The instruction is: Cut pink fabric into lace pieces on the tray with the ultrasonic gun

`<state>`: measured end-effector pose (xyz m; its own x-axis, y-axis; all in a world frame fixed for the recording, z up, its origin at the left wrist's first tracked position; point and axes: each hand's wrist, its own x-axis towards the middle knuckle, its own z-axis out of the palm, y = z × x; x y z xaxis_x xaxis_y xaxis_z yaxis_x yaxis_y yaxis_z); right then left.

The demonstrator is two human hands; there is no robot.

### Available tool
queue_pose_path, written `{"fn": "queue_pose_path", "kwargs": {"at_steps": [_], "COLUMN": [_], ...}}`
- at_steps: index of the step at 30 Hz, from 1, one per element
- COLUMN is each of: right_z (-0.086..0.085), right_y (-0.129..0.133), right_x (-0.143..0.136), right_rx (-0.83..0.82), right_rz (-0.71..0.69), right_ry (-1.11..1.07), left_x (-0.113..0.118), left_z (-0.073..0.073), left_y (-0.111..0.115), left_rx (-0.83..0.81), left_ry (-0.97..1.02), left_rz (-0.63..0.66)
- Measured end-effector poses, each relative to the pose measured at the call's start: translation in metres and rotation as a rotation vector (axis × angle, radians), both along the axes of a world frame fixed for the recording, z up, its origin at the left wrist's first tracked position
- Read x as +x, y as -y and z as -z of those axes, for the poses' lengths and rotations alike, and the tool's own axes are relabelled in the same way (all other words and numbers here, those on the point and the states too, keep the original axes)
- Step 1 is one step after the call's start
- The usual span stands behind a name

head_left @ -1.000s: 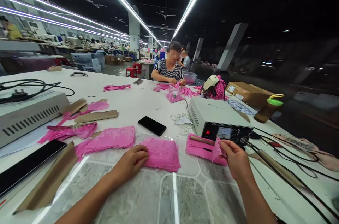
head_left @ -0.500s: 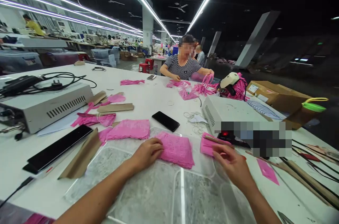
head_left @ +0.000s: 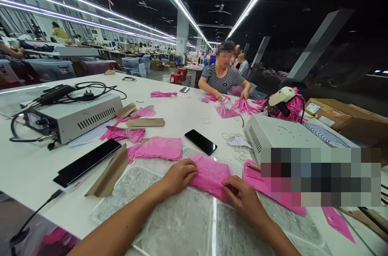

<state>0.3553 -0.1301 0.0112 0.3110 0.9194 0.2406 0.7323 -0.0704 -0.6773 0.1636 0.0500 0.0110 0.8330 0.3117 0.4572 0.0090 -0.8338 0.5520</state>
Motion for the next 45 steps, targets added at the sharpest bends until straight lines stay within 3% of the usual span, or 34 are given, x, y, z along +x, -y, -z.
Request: {"fn": "queue_pose_path", "kwargs": {"at_steps": [14, 28, 33, 37, 41, 45], "right_z": [0.003, 0.001, -0.007, -0.006, 0.013, 0.023], "right_y": [0.002, 0.003, 0.013, 0.021, 0.028, 0.035], "right_x": [0.003, -0.001, -0.010, -0.024, -0.046, -0.072], "right_rx": [0.122, 0.277, 0.270, 0.228, 0.270, 0.281], "right_rz": [0.066, 0.067, -0.038, -0.166, -0.335, -0.514], "right_ry": [-0.137, 0.027, 0.175, 0.280, 0.336, 0.398], "left_x": [0.000, -0.005, -0.013, -0.023, -0.045, -0.075], "left_z": [-0.006, -0.009, -0.036, -0.056, -0.056, -0.046], "left_y": [0.009, 0.002, -0.002, 0.001, 0.006, 0.010], "left_rx": [0.088, 0.007, -0.033, -0.058, -0.077, -0.077], "left_ry": [-0.026, 0.011, -0.057, -0.201, -0.383, -0.527], "left_rz": [0.011, -0.037, 0.001, 0.119, 0.232, 0.247]}}
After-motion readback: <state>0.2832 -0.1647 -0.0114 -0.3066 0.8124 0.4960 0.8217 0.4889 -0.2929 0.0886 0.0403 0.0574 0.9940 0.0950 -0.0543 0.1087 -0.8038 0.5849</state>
